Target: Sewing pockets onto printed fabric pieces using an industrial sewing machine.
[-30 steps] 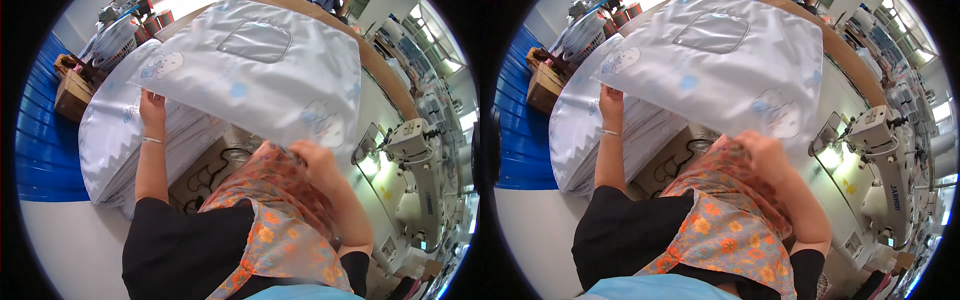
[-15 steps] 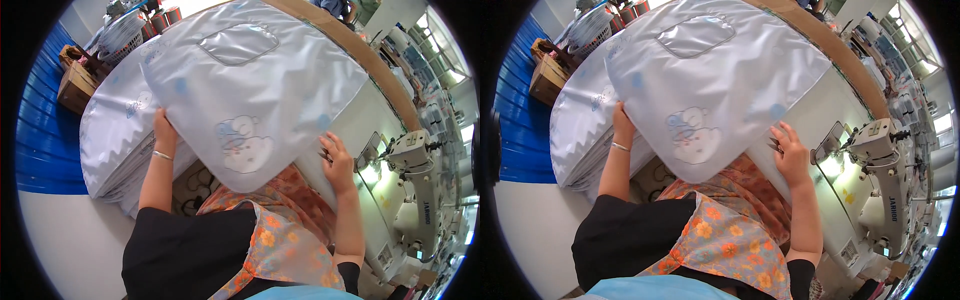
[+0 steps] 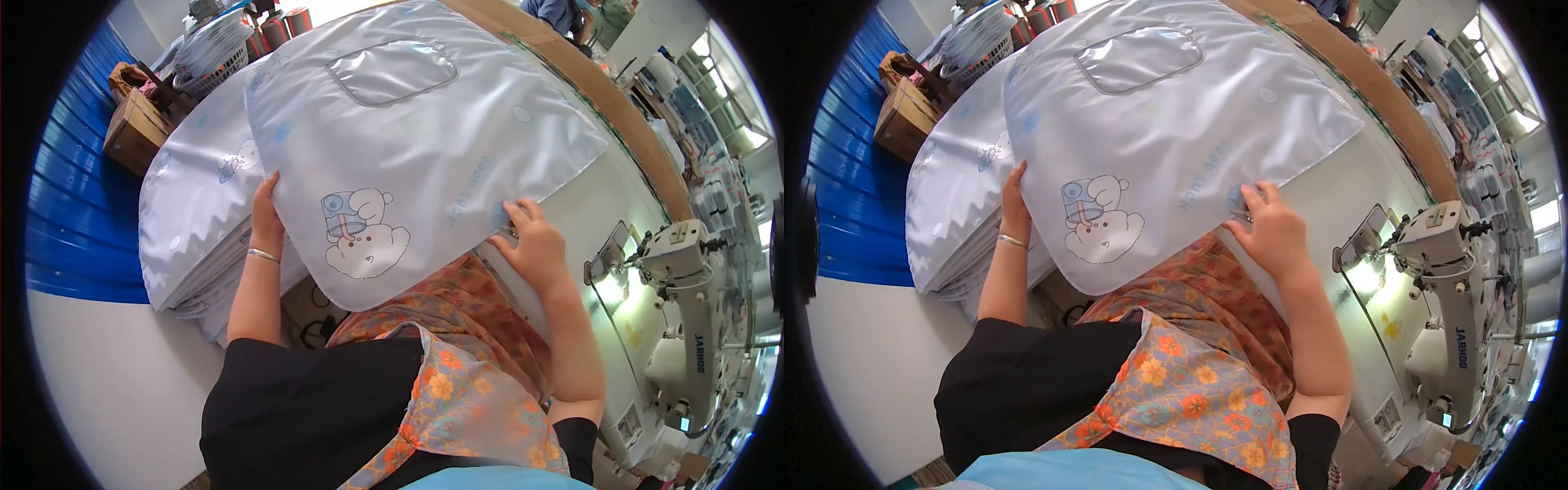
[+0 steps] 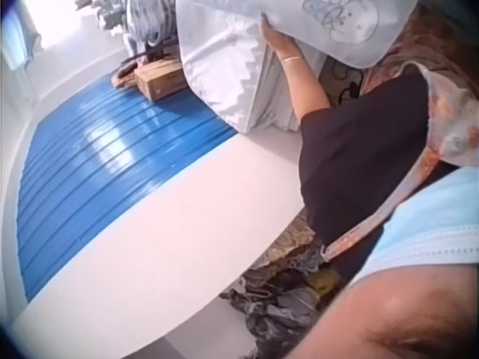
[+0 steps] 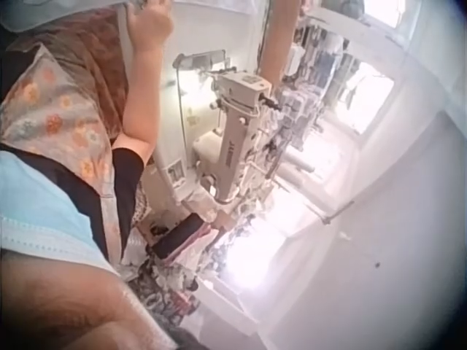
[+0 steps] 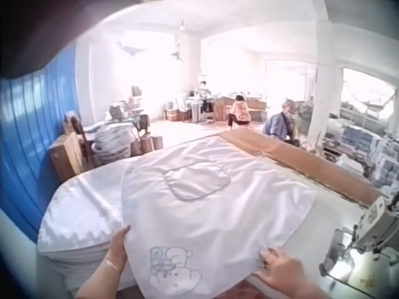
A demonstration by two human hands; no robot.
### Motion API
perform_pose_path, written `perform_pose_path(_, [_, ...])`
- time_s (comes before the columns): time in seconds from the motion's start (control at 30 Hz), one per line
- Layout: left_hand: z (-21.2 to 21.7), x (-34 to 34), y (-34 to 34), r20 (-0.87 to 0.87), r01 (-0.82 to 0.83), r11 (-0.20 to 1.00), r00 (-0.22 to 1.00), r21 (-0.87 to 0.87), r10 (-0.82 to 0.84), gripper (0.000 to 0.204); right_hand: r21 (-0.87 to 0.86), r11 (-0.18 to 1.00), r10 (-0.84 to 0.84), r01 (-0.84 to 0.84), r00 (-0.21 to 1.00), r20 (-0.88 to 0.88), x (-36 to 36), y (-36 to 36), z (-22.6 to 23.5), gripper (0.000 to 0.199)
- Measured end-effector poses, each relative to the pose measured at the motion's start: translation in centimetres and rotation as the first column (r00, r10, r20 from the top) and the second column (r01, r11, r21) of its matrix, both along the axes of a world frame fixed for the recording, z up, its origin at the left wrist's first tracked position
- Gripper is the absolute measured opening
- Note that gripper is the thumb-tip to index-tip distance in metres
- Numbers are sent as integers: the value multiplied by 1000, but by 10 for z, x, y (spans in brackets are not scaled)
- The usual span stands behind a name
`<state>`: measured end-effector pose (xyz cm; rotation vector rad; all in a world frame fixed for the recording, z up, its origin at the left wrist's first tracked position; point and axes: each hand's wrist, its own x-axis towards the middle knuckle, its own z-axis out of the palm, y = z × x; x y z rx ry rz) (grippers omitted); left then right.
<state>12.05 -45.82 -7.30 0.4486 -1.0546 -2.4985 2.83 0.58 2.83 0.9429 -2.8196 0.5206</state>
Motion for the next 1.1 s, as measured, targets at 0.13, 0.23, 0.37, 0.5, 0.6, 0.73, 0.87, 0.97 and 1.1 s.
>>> perform_pose_path(0.13, [34,3,15,59,-78,994,995,-78,83,33,5,1000,-2,3,990,-139,-4,-12,-20,46])
perform_pose_path(0.23, [93,-5,32,-100,-224,905,974,-361,201,37,-61,997,-53,41,977,-207,-14,-12,-30,39])
perform_pose_path(0.37, [232,-80,57,-454,-335,616,890,-713,-41,36,-417,883,-70,217,938,340,-13,-24,-16,28])
perform_pose_path(0.5, [325,-169,154,-639,-433,472,555,-768,-532,37,-759,229,201,610,733,650,31,-52,19,34])
perform_pose_path(0.6, [340,-182,217,-537,-363,410,401,-837,-742,46,-780,-206,159,591,807,569,39,-25,61,46])
perform_pose_path(0.73, [270,-138,228,-604,-654,123,587,-746,-539,36,-808,-283,254,517,852,457,41,19,72,52])
perform_pose_path(0.87, [148,-82,185,-424,-472,-167,869,-866,-255,44,-721,-373,198,584,809,553,54,34,38,49])
perform_pose_path(0.97, [61,-50,163,-325,-342,47,922,-939,212,53,-632,-401,192,664,735,651,73,40,9,45])
perform_pose_path(1.1, [5,-10,139,237,219,973,944,75,-231,55,-678,-286,15,677,710,704,103,45,-33,45])
